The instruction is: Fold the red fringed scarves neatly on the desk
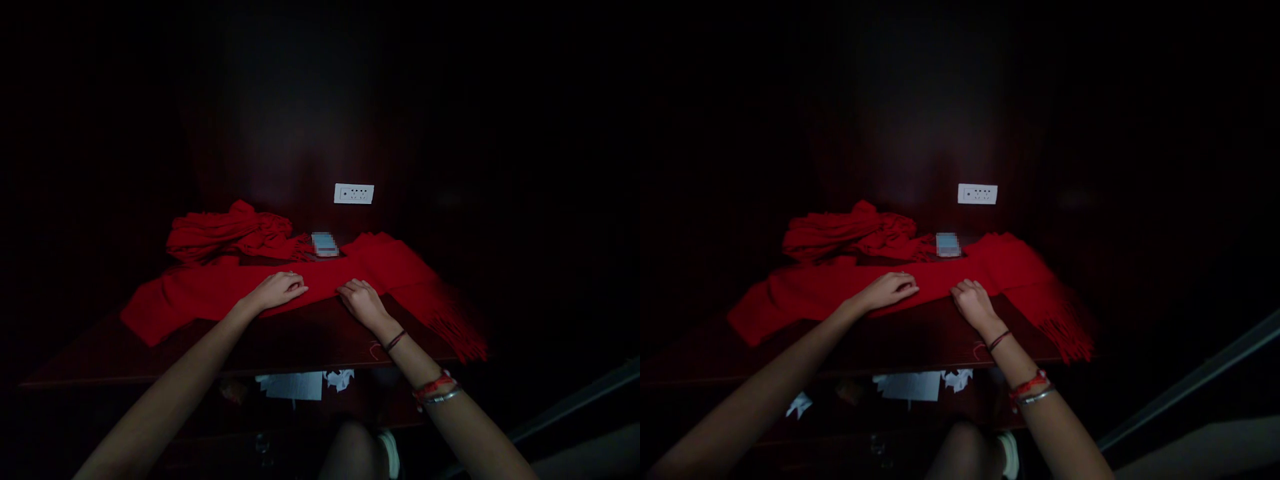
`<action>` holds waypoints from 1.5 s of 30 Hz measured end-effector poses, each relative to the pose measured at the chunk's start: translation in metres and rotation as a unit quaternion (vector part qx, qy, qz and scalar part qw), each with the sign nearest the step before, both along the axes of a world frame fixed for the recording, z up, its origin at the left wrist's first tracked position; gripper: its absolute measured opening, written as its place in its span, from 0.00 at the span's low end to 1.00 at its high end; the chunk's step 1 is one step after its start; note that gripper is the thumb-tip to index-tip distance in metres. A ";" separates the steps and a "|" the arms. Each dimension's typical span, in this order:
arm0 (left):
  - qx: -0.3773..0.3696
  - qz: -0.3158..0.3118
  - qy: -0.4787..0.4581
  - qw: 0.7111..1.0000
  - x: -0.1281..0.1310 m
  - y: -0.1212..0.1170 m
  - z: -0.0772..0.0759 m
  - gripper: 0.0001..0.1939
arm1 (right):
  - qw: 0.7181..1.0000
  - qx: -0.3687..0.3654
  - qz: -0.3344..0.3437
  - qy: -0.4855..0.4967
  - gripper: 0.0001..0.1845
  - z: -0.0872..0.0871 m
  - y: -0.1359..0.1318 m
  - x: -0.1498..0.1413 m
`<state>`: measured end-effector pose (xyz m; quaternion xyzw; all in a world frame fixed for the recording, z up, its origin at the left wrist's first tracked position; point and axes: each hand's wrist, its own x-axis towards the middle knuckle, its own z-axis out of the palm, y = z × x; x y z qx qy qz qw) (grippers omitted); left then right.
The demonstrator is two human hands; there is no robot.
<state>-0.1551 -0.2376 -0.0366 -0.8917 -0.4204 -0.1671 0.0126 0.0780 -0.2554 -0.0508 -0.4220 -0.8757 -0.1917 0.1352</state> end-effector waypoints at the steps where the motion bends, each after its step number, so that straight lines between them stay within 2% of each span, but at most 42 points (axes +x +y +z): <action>1: 0.009 0.012 -0.019 1.000 -0.001 0.008 -0.001 0.17 | 1.000 0.004 0.003 -0.005 0.12 0.000 -0.001 0.000; 4: 0.012 0.048 -0.025 0.998 -0.004 0.039 -0.001 0.14 | 0.999 0.019 0.030 -0.038 0.11 0.000 -0.002 -0.005; 8: -0.089 0.138 0.015 0.986 -0.008 0.080 0.000 0.17 | 0.995 0.034 0.056 -0.071 0.09 -0.001 -0.002 -0.011; 11: -0.125 0.163 0.005 0.979 -0.017 0.097 0.000 0.18 | 0.993 0.041 0.074 -0.079 0.09 -0.001 -0.003 -0.012; 17: -0.184 0.168 -0.050 0.967 -0.042 0.109 -0.004 0.15 | 0.987 0.054 0.120 -0.093 0.09 0.000 -0.005 -0.030; 22: -0.225 0.148 -0.120 0.956 -0.046 0.115 -0.007 0.09 | 0.984 0.032 0.138 -0.109 0.10 -0.002 -0.004 -0.051; 28: -0.248 0.129 -0.208 0.937 -0.040 0.111 0.006 0.06 | 0.990 0.006 0.097 -0.102 0.11 0.006 -0.013 -0.049; 32: -0.247 0.119 -0.268 0.924 -0.034 0.102 0.027 0.09 | 1.000 -0.020 0.015 0.014 0.19 0.013 -0.018 -0.036; 35: -0.279 0.098 -0.345 0.891 -0.021 0.096 0.046 0.10 | 0.987 -0.054 0.006 0.154 0.20 0.022 -0.016 -0.027; 38: -0.328 0.058 -0.443 0.833 -0.001 0.096 0.066 0.10 | 0.949 -0.075 0.037 0.305 0.21 0.034 -0.009 -0.014; 40: -0.340 0.031 -0.478 0.809 0.017 0.100 0.081 0.09 | 0.916 -0.086 0.030 0.390 0.20 0.045 -0.005 -0.002; 43: -0.347 -0.006 -0.503 0.791 0.051 0.113 0.104 0.07 | 0.868 -0.089 0.009 0.488 0.18 0.061 0.003 0.025; 45: -0.344 -0.025 -0.501 0.794 0.080 0.124 0.117 0.06 | 0.838 -0.081 0.001 0.540 0.16 0.069 0.010 0.048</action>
